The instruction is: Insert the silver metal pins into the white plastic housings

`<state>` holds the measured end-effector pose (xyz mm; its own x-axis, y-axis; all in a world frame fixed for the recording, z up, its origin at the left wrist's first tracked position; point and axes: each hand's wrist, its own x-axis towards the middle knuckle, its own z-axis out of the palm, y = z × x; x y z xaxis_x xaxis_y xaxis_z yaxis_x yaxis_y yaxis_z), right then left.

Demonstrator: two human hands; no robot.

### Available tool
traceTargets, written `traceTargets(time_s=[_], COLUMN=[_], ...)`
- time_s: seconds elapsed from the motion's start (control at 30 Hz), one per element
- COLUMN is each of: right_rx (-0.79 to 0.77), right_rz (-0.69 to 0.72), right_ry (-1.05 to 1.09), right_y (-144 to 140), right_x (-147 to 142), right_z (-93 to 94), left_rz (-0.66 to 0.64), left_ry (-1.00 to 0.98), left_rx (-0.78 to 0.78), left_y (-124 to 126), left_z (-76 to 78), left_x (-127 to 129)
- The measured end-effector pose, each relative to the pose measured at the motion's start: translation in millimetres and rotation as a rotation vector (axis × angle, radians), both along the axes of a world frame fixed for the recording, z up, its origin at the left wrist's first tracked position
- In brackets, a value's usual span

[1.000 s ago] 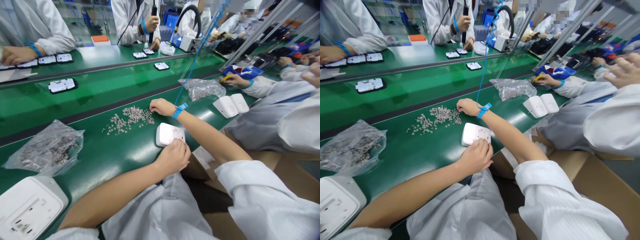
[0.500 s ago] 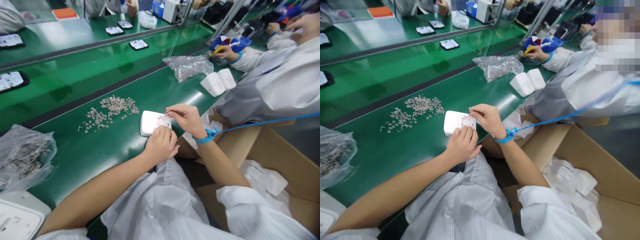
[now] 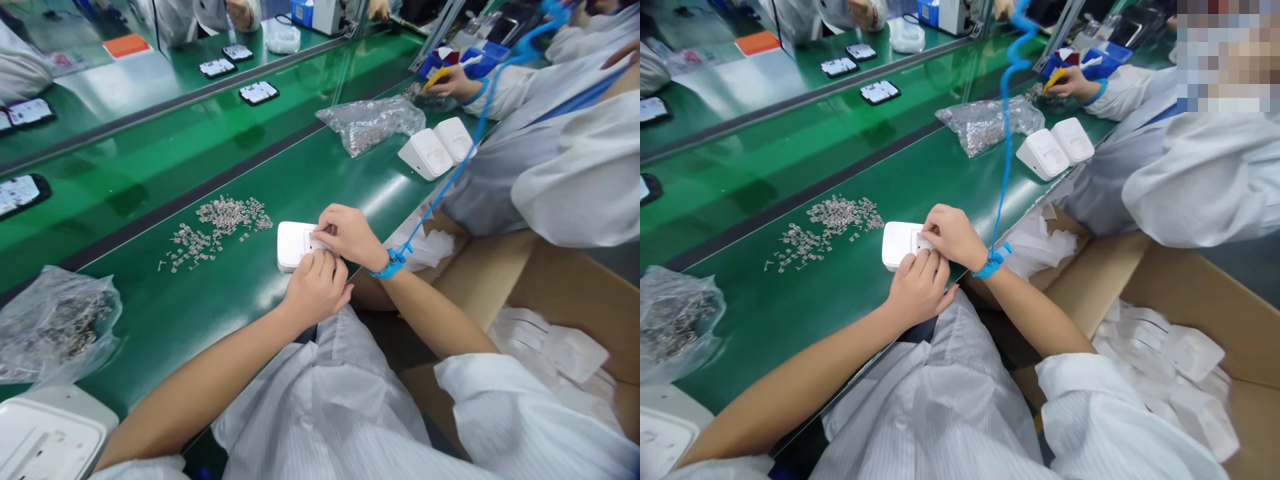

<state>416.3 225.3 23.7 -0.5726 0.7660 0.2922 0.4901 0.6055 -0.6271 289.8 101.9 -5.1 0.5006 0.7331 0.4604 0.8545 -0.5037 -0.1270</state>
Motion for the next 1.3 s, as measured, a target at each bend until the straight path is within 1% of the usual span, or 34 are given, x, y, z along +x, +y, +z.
traceTargets(time_s=[0.17, 0.5, 0.6, 0.67, 0.73, 0.8, 0.83, 0.9, 0.97, 1.03, 1.1, 1.17, 1.23, 1.3], right_rx=[-0.038, -0.058, -0.062, -0.108, -0.201, -0.277, -0.286, -0.214, -0.062, 0.089, 0.199, 0.269, 0.298, 0.290], right_rz=[0.031, 0.059, 0.054, 0.099, 0.206, 0.292, 0.301, 0.233, 0.108, 0.005, -0.033, -0.037, -0.032, -0.041], right_ry=[-0.115, -0.327, -0.385, -0.404, -0.385, -0.317, -0.261, -0.116, 0.033, 0.127, 0.154, 0.144, 0.112, 0.075], right_y=[5, 9, 19, 33, 47, 55, 54, 42, 20, -6, -26, -37, -40, -39], right_x=[-4, -9, -13, -15, -14, -8, -4, 7, 17, 25, 27, 27, 26, 25], right_z=[8.5, 25.6, 26.2, 25.5, 23.8, 20.4, 17.7, 9.8, -1.3, -14.2, -26.6, -37.1, -44.5, -48.5], left_rz=[-0.005, -0.007, -0.016, -0.021, -0.021, -0.022, -0.023, -0.023, -0.024, -0.036, -0.024, 0.045, 0.134, 0.178], left_ry=[-0.024, -0.008, -0.005, -0.012, -0.019, -0.027, -0.036, -0.062, -0.073, -0.069, -0.068, -0.076, -0.083, -0.085], left_rx=[-0.057, -0.015, 0.018, 0.012, -0.016, -0.036, -0.042, -0.052, -0.053, -0.007, 0.103, 0.183, 0.170, 0.097], left_y=[1, 2, 2, 2, 3, 5, 5, 5, 4, 3, 4, 9, 16, 24], left_z=[-0.7, -0.5, -0.3, 0.5, 1.3, 1.5, 1.4, 1.2, 2.1, 5.4, 11.6, 19.2, 26.4, 31.2], left_x=[-1, -1, 0, -1, -2, -3, -3, -2, -2, -4, -10, -18, -27, -34])
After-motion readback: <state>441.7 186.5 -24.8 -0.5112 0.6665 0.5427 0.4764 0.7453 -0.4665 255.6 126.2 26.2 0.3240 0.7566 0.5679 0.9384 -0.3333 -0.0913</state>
